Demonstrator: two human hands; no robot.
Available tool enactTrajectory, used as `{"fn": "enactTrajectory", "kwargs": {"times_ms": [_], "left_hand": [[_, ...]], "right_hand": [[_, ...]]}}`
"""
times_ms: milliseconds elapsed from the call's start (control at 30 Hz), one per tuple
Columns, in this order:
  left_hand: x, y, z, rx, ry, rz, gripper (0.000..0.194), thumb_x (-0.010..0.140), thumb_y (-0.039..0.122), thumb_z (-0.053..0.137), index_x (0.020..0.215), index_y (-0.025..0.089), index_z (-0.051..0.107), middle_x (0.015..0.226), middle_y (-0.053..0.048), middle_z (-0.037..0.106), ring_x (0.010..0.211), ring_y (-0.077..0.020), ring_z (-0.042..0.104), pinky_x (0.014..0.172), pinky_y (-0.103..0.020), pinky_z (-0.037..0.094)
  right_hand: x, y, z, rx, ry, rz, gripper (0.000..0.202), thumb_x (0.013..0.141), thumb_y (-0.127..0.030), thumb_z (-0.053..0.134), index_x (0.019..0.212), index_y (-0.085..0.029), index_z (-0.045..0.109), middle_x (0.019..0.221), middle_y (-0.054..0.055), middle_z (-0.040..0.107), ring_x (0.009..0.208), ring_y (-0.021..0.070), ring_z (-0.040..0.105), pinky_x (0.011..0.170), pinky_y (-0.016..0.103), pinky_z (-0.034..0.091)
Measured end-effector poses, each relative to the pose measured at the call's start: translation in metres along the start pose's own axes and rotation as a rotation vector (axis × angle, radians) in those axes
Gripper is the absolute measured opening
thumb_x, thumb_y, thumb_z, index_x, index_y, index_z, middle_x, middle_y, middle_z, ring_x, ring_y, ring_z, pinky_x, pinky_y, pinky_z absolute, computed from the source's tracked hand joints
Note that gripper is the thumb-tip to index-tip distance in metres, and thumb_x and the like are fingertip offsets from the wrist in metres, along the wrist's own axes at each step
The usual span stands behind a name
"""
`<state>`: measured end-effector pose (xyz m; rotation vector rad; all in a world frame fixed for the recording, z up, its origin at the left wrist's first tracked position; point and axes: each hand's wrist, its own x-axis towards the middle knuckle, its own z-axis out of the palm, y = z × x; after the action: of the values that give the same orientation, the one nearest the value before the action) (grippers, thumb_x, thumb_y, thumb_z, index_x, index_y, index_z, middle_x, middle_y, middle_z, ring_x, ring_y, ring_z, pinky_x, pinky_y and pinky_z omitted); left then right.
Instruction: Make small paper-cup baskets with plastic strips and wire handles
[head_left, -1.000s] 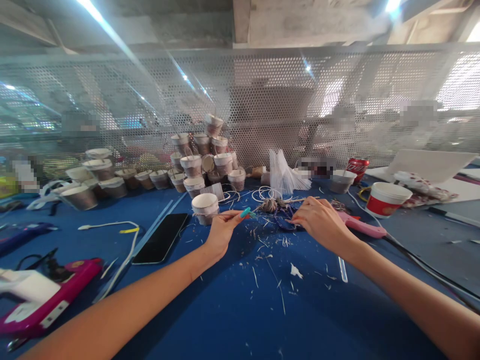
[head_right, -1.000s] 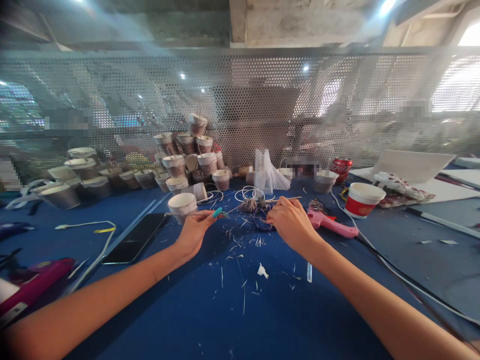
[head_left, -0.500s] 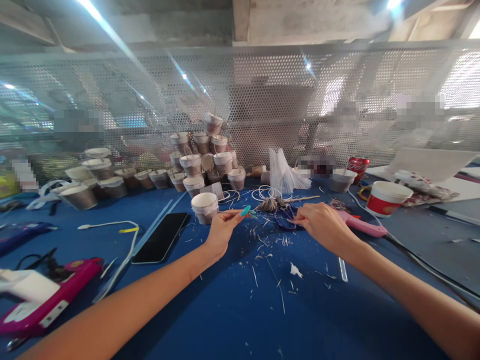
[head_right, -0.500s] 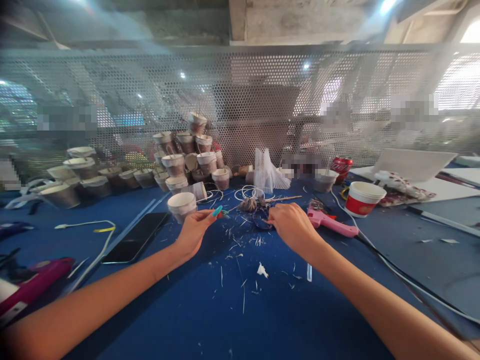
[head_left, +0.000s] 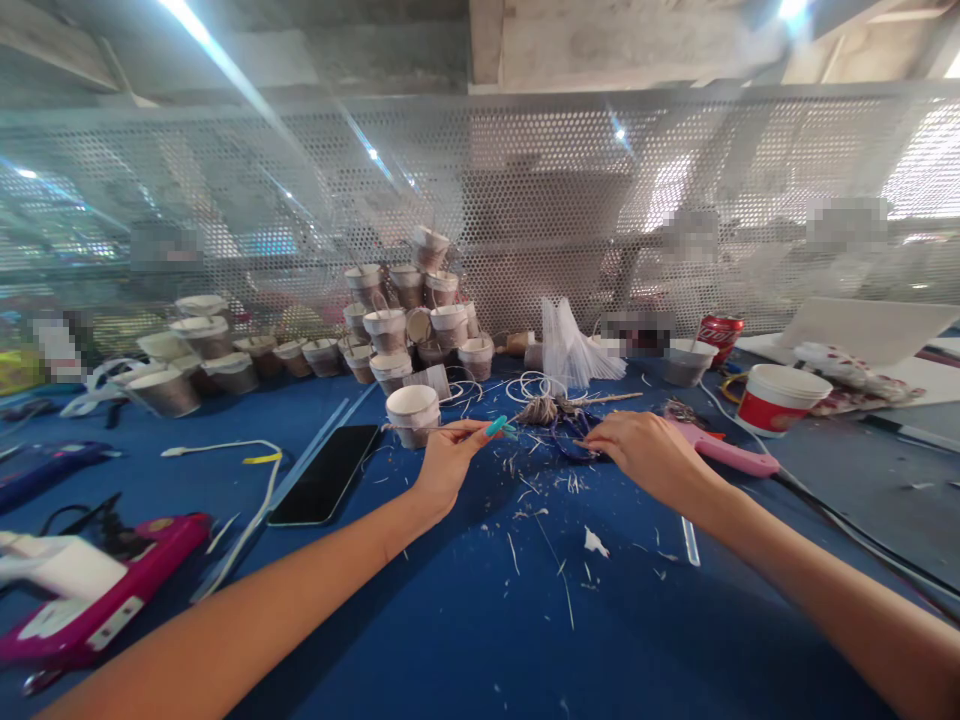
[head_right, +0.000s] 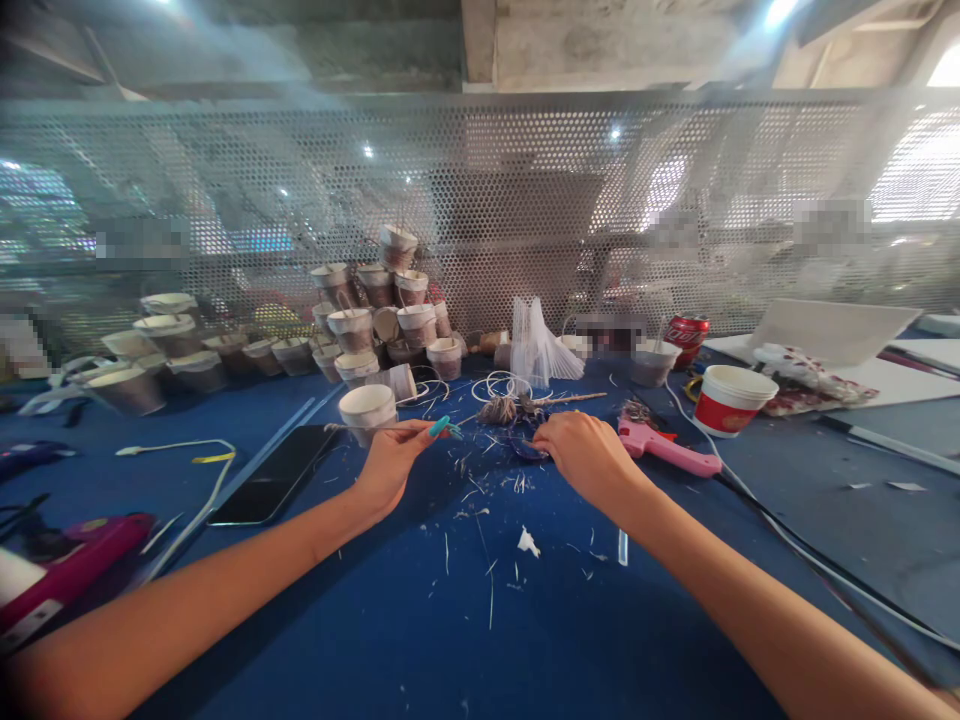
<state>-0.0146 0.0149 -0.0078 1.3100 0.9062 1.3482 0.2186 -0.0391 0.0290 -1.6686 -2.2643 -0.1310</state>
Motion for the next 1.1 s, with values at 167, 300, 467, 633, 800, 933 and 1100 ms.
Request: {"fn": "enactTrajectory", "kwargs": {"times_ms": [167,300,467,633,800,933,1100], "left_hand": [[-0.002,0.002,0.001,0.031,0.026,0.019,0.017,0.056,0.029,0.073,0.066,0.017,0.069,0.067,-0.003,0.069,0.066,-0.0141,0.061,0.069,-0.027,0.047],[-0.003,0.002,0.001,0.058,0.001,0.036,0.017,0.056,0.029,0.074,0.067,0.017,0.07,0.067,-0.002,0.069,0.064,-0.0126,0.06,0.064,-0.024,0.046],[-0.002,0.001,0.001,0.034,0.001,0.022,0.018,0.056,0.031,0.074,0.067,0.017,0.069,0.066,-0.002,0.069,0.065,-0.013,0.061,0.067,-0.026,0.048],[-0.001,0.002,0.002,0.003,0.019,0.019,0.016,0.054,0.029,0.075,0.064,0.017,0.069,0.064,-0.001,0.069,0.062,-0.0118,0.06,0.067,-0.025,0.047],[-0.001,0.002,0.002,0.013,-0.009,0.014,0.015,0.056,0.03,0.074,0.065,0.019,0.07,0.066,-0.001,0.069,0.065,-0.0119,0.06,0.069,-0.025,0.046],[-0.002,0.002,0.002,0.018,-0.021,-0.014,0.018,0.056,0.031,0.074,0.067,0.018,0.07,0.069,-0.003,0.07,0.069,-0.0144,0.062,0.073,-0.028,0.047],[-0.001,0.0,0.001,0.028,-0.004,-0.002,0.019,0.055,0.031,0.074,0.067,0.017,0.07,0.068,-0.003,0.07,0.068,-0.0151,0.062,0.073,-0.029,0.047]], "right_hand": [[0.0,0.001,0.0,-0.032,-0.028,0.051,0.022,0.079,-0.016,0.046,0.074,-0.02,0.068,0.08,0.004,0.068,0.075,0.0167,0.061,0.065,0.024,0.04],[-0.002,-0.004,-0.001,-0.06,-0.028,0.076,0.017,0.076,-0.014,0.049,0.066,-0.018,0.063,0.074,0.004,0.066,0.067,0.0153,0.06,0.059,0.023,0.037],[-0.004,-0.011,0.001,-0.049,0.065,0.031,0.016,0.077,-0.023,0.055,0.063,-0.017,0.056,0.07,0.002,0.063,0.069,0.0151,0.057,0.058,0.023,0.037],[-0.001,-0.005,-0.001,-0.018,0.025,0.025,0.014,0.081,-0.022,0.05,0.077,-0.019,0.063,0.083,0.003,0.066,0.081,0.0169,0.06,0.065,0.024,0.039],[-0.002,-0.002,-0.004,-0.04,-0.045,0.083,0.018,0.08,-0.024,0.05,0.07,-0.02,0.065,0.077,0.003,0.068,0.074,0.017,0.061,0.062,0.025,0.038],[-0.004,-0.008,-0.005,-0.073,0.022,0.106,0.017,0.076,-0.026,0.057,0.062,-0.018,0.058,0.069,0.001,0.065,0.065,0.0147,0.059,0.053,0.023,0.032],[-0.003,-0.011,-0.005,-0.052,0.024,0.063,0.015,0.078,-0.028,0.055,0.067,-0.019,0.06,0.073,0.0,0.065,0.066,0.0142,0.059,0.053,0.023,0.033]]}}
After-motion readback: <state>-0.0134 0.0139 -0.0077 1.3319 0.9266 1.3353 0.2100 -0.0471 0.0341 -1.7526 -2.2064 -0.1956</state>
